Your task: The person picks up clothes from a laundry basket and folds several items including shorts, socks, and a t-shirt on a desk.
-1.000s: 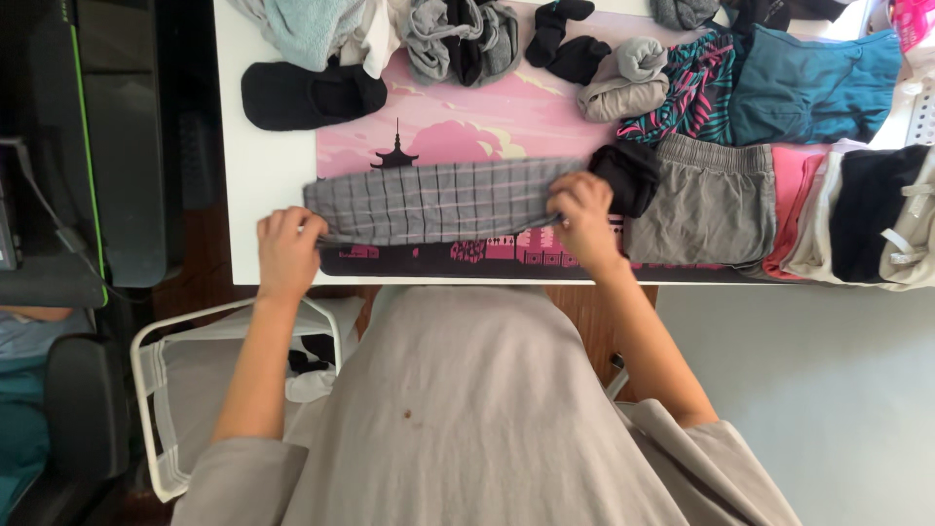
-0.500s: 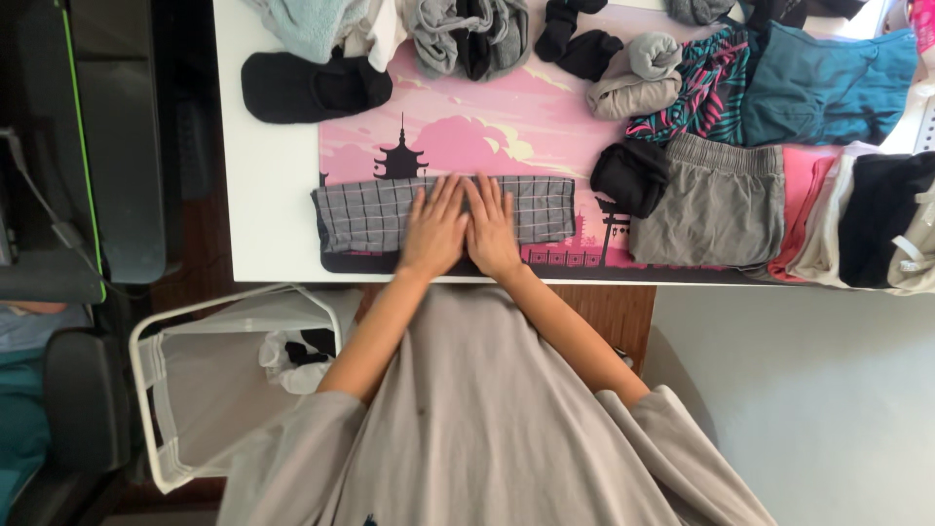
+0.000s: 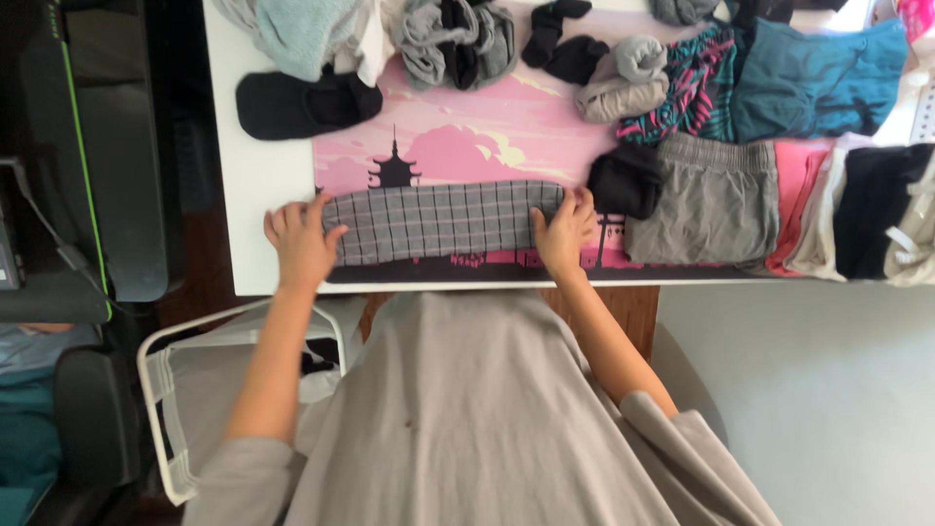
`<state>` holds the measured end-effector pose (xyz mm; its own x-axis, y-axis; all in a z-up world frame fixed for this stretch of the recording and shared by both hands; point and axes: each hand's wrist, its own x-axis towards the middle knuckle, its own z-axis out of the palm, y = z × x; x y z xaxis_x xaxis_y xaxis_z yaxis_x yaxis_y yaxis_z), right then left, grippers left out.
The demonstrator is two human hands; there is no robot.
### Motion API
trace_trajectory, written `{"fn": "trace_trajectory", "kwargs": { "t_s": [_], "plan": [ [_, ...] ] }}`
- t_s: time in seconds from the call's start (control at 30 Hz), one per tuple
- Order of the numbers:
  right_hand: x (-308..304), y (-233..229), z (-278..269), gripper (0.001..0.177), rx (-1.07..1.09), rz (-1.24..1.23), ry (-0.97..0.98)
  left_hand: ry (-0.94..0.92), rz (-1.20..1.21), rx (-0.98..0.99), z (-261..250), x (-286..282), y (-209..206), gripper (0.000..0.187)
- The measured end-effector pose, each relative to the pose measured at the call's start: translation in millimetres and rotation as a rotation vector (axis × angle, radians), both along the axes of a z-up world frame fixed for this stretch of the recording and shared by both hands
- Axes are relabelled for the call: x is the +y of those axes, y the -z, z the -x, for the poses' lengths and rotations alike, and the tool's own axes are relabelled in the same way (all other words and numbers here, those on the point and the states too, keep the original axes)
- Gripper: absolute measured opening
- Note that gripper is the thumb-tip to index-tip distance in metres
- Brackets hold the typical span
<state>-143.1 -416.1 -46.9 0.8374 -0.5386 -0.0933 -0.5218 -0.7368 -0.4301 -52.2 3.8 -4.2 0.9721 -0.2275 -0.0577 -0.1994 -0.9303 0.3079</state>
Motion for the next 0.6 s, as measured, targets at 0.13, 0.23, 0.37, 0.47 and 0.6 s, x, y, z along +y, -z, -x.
{"fn": "trace_trajectory", "kwargs": {
  "t_s": [0.13,0.23,0.37,0.47,0.6],
  "plan": [
    [-18,-15,-16,0.047,0.005,-0.151,-0.075,0.018,0.006,0.247,-30,-8,-22,0.03],
    [-36,-56,-25,0.039,0.031,-0.898,0.079,-0.147,0.428,0.183,-41,-12,-46,0.019],
    [-67,-111,-19,0.042,-0.305,-0.848,-0.278,-0.025,0.603,-0.19,-52,-10,-69,0.028],
    [-81,-129,-9,0.046,-0.39,-0.747,-0.559,-0.033,0.485,-0.4,-54,-9,-74,0.032],
    [-67,-117,1,0.04,-0.261,-0.256,-0.896,-0.353,0.644,-0.068,-45,-40,-54,0.028]
  ]
}}
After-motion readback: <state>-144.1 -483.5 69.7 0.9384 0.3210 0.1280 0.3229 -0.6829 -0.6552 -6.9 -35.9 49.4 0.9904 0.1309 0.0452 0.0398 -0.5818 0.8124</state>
